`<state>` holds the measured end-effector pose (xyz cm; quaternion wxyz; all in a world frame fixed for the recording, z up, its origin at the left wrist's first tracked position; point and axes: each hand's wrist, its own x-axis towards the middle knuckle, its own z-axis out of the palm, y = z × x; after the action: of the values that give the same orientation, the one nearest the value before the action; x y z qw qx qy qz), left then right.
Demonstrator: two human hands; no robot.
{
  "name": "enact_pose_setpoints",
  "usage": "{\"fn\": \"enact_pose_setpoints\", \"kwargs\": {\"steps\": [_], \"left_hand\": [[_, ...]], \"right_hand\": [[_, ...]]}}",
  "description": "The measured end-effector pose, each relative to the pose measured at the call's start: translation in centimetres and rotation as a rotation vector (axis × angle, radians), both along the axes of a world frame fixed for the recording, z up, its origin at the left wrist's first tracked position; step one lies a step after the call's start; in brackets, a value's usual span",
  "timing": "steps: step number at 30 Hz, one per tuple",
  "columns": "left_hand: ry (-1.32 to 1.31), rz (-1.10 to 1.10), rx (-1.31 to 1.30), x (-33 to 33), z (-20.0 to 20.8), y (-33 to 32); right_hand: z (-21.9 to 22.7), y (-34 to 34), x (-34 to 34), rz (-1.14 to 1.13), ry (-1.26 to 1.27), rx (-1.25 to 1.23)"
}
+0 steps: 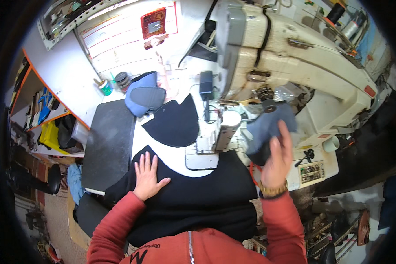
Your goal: The person aligns a black fabric piece on a worktable, smooths it, and uses orange-handled shears to cut along a marked outline. The person then lifts and repositions the cut piece and compares it to a blue fabric piece.
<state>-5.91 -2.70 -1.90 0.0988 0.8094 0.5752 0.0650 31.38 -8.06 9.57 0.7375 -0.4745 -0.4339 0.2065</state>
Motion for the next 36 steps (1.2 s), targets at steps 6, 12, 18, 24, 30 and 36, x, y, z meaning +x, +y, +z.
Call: {"fn": "enact_pose_setpoints", "kwargs": {"steps": [6,12,18,24,30,36], "left_hand": [[-0.388,0.088,-0.290,-1.3,0.9,1.7],[-0.970,0.007,-0.489,-1.9,4.4,1.2],[-0.241,-0.667,-0.245,-0.5,9.3,-2.7],[-0.316,-0.296,0.067,-0.5,8.2,-2.4],[-0.393,-0.234,0.073,-1.2,7.0,-1.4],[-0.591,-0.330,-0.037,0.2,8.9,-1.4]], "right_hand": [[-0.2,-6.2,-9.2,0.274,-1.039,0.118],[-3.5,-3.3,-15.3,0.802,-0.820,-0.409],[-4.8,-3.3,-13.0,0.912,-0.321,-0.393],[-9.1,-3.0,-12.9,0.795,-0.853,-0.139],[-11.8,-6.9,-10.4,0.564,-0.068,-0.602],[-10.8,-6.2,-8.9,-0.065,-0.712,-0.322]]}}
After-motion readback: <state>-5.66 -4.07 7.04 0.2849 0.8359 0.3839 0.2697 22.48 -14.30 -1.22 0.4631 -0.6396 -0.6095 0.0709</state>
